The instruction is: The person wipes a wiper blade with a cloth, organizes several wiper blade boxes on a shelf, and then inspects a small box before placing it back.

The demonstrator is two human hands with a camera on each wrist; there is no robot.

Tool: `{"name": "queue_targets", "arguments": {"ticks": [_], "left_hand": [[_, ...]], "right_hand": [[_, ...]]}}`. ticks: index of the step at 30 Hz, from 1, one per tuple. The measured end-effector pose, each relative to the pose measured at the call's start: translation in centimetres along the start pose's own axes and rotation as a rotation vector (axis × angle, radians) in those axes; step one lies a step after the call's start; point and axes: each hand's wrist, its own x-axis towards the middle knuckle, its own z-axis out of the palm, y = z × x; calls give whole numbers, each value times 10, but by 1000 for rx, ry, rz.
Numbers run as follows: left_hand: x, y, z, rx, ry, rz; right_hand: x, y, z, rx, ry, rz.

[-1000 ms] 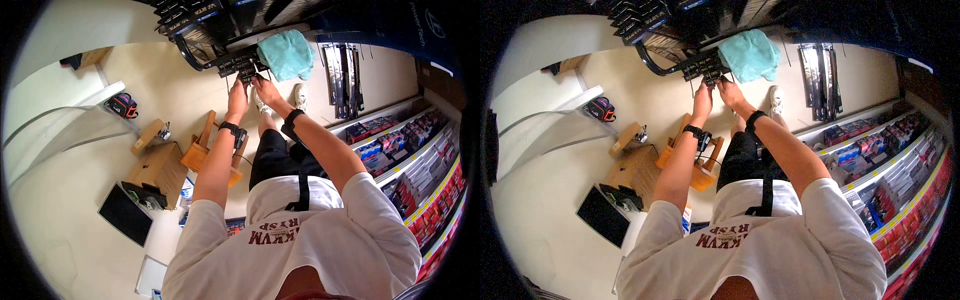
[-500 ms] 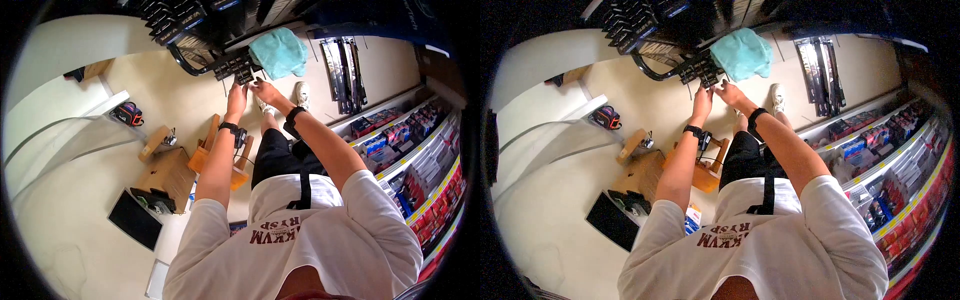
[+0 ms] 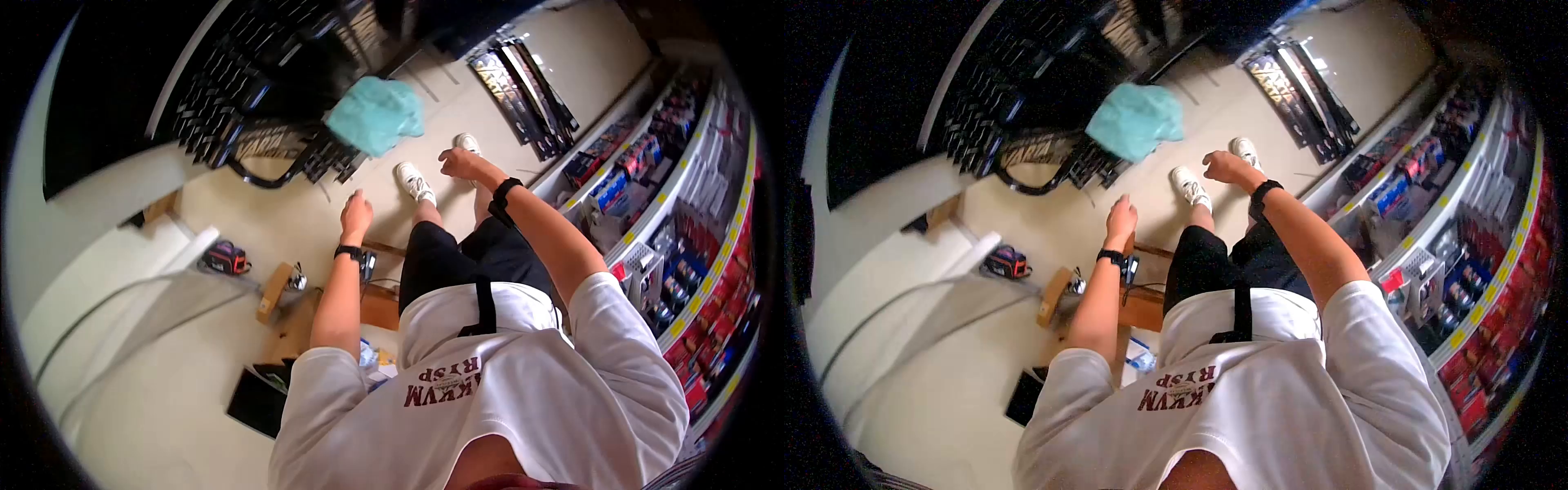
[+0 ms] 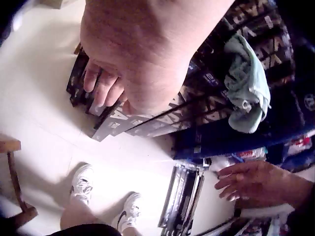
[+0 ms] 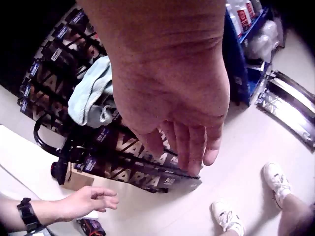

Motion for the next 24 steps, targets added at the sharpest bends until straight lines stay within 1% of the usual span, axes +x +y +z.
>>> {"name": "queue_targets", "arguments": {"ticks": [1, 2, 3, 5, 6, 7, 8, 9, 10, 12, 13, 15, 17, 21, 23, 24], "left_hand": [[-1, 1, -3, 4, -115, -3], [-3, 3, -4, 15, -233, -11], [-4, 5, -1, 37, -242, 19], [-2, 7, 7, 103, -341, 114], [-1, 16, 6, 130, -349, 141], [0, 27, 5, 127, -407, 173], [1, 39, 4, 125, -464, 202], [4, 47, 6, 149, -470, 222], [8, 56, 10, 167, -480, 287], [17, 79, 14, 198, -490, 413], [23, 93, 15, 221, -497, 429], [34, 122, 19, 244, -519, 505], [46, 151, 22, 301, -538, 496], [69, 208, 28, 336, -556, 579], [81, 235, 31, 313, -614, 645], [85, 249, 32, 326, -620, 651]], "right_hand": [[-6, 19, 2, -28, 48, -3], [-9, 40, 6, 3, 144, -17], [-15, 57, 6, 22, 173, 0], [-29, 83, 4, 36, 203, 113], [-46, 87, -5, 60, 219, 70], [-56, 100, -3, 81, 246, 82], [-65, 113, 0, 113, 268, 143], [-72, 121, 2, 143, 287, 202], [-84, 122, -2, 141, 273, 261], [-103, 139, 1, 158, 352, 263], [-111, 148, 4, 153, 407, 261], [-128, 163, 5, 180, 418, 307], [-143, 172, -1, 295, 408, 393], [-153, 214, 9, 347, 439, 433], [-159, 230, 7, 388, 452, 450], [-161, 237, 7, 416, 454, 463]]}}
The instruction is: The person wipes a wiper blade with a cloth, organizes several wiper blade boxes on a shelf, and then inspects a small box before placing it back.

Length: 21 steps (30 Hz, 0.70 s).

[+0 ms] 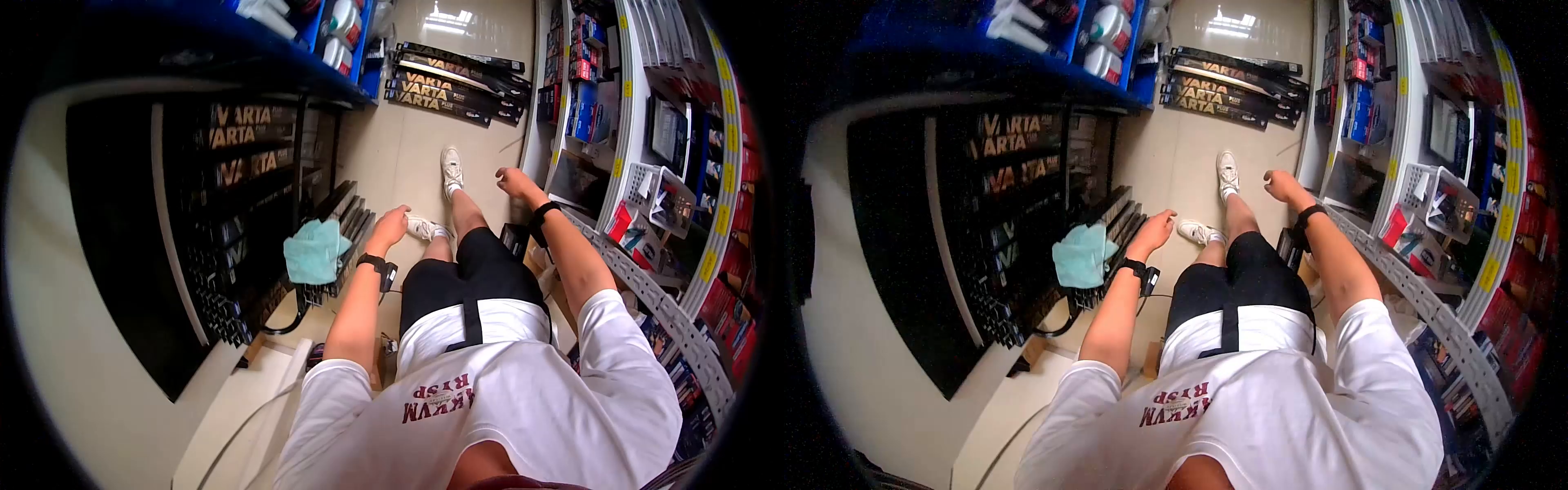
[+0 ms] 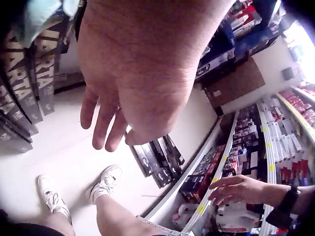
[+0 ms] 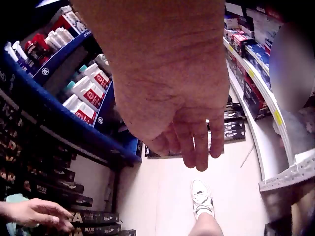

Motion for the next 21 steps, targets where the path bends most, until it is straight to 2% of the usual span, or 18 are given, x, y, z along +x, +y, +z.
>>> {"name": "queue_targets", "arguments": {"ticks": [5, 12, 16, 21], "left_hand": [[51, 21, -25, 43, -86, -64], [122, 54, -60, 104, -124, -58], [166, 60, -72, 66, -83, -41], [220, 61, -84, 56, -84, -26]], "right_hand": [[12, 24, -23, 85, 6, 65], [40, 50, -69, 176, 48, 110], [59, 62, -90, 174, 105, 107], [87, 68, -108, 226, 84, 165]]}}
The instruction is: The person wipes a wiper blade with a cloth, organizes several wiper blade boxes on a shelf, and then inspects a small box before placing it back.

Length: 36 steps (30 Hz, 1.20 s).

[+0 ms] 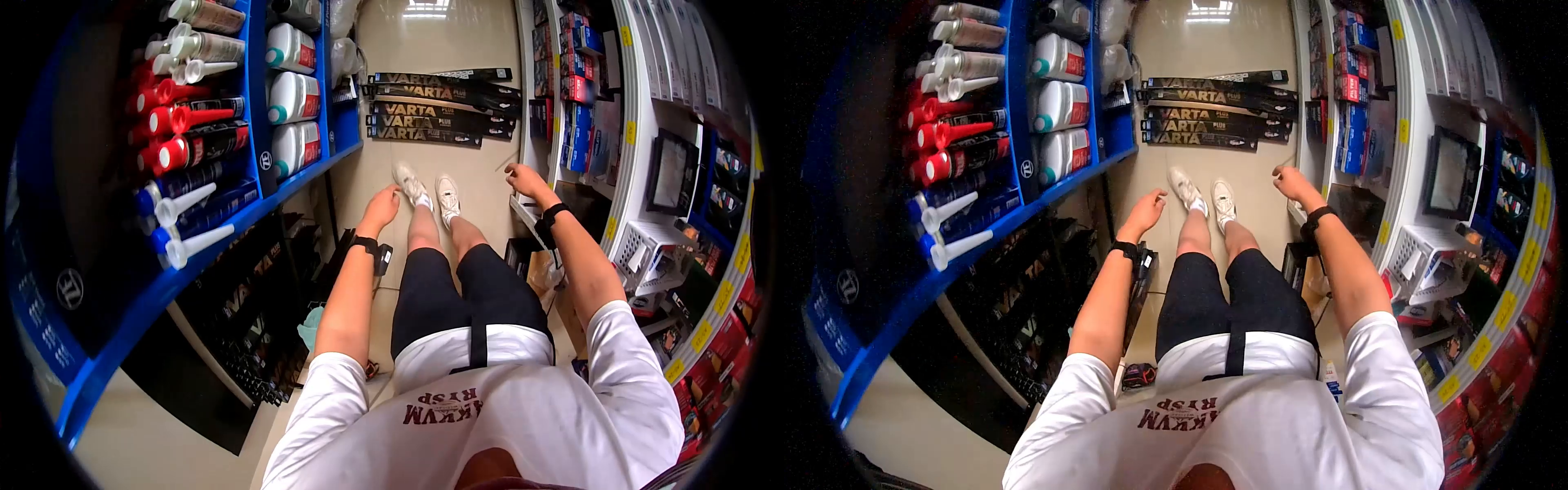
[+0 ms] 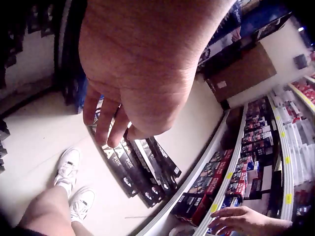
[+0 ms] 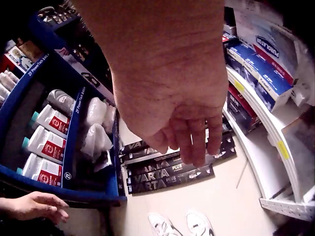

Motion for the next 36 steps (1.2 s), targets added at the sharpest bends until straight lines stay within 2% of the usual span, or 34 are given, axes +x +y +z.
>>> {"name": "queue_targets", "arguments": {"ticks": [7, 12, 17, 22, 23, 27, 32, 34, 36], "left_hand": [[58, -3, -18, 5, -27, 15], [96, -34, -14, 24, -109, -30], [140, -75, -1, -17, -81, -56], [185, -98, 7, -31, -97, -175], [200, -122, 18, 5, -65, -88], [240, -139, 18, 178, -97, -73], [297, -168, 22, 146, 37, -141], [321, -188, 27, 147, 62, -138], [338, -202, 32, 149, 122, -48]], "right_hand": [[46, -9, -10, -26, 5, 2], [77, 7, 6, -44, 22, 28], [106, 31, 25, -90, -26, 145], [141, 84, 56, -93, -49, 200], [151, 106, 66, -73, -19, 192], [177, 142, 72, -16, -24, 290], [227, 216, 100, 87, 89, 353], [248, 228, 105, 56, 93, 383], [268, 243, 116, 58, 131, 395]]}}
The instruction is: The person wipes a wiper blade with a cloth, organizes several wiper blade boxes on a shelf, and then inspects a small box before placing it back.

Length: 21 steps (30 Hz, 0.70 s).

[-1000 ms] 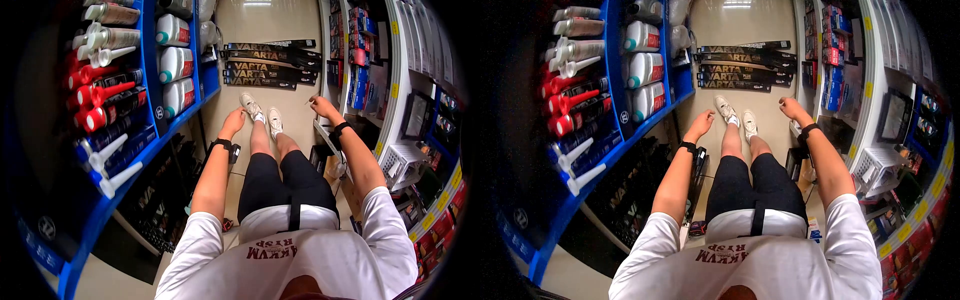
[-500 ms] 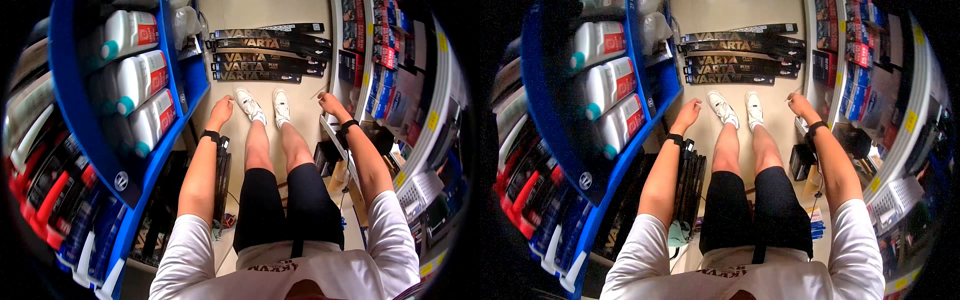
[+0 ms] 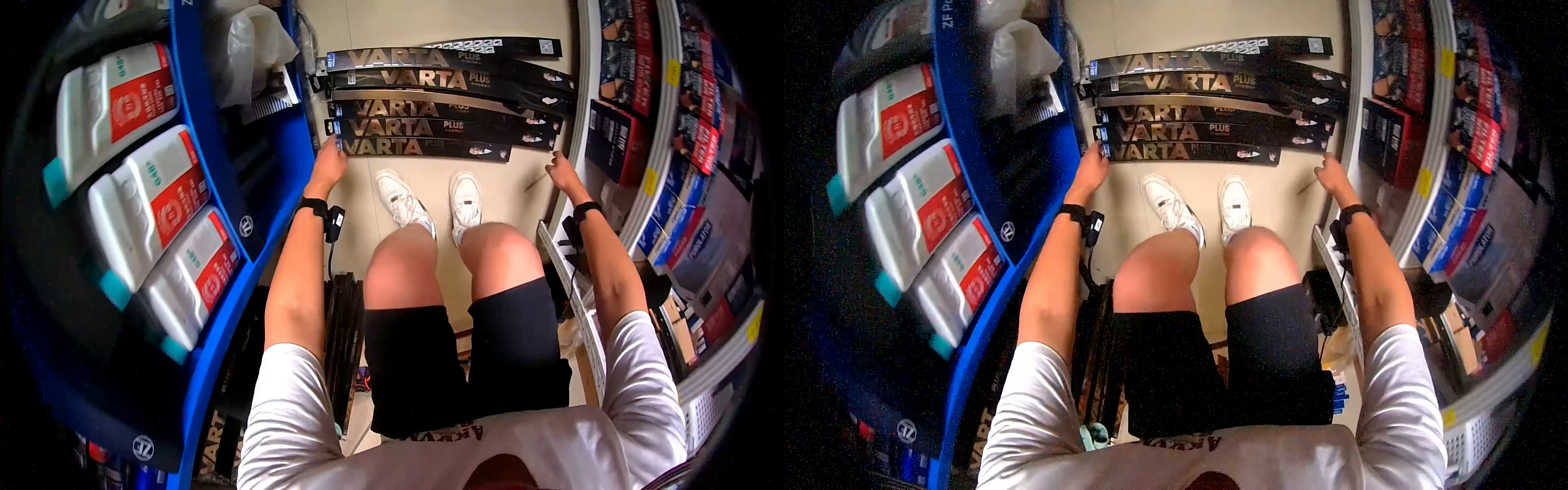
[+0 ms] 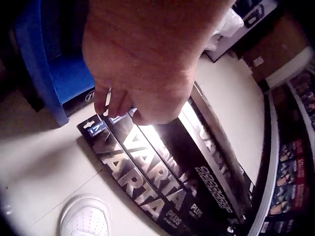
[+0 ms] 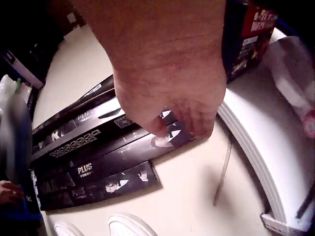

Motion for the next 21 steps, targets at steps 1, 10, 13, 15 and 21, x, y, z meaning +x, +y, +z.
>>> {"name": "queue_targets", "arguments": {"ticks": [1, 10, 13, 15, 21], "left_hand": [[14, -4, 3, -6, -36, -86], [51, -25, 26, -26, 0, -147], [58, -18, 25, -42, 8, -214], [58, -13, 23, -85, -3, -234], [42, -20, 24, -41, 159, -146]], "right_hand": [[14, 3, 6, -59, 17, 2], [68, 10, 27, 127, 200, 68], [78, 14, 33, 376, 250, 194], [81, 15, 30, 480, 220, 241], [51, -2, 13, 453, 256, 323]]}}
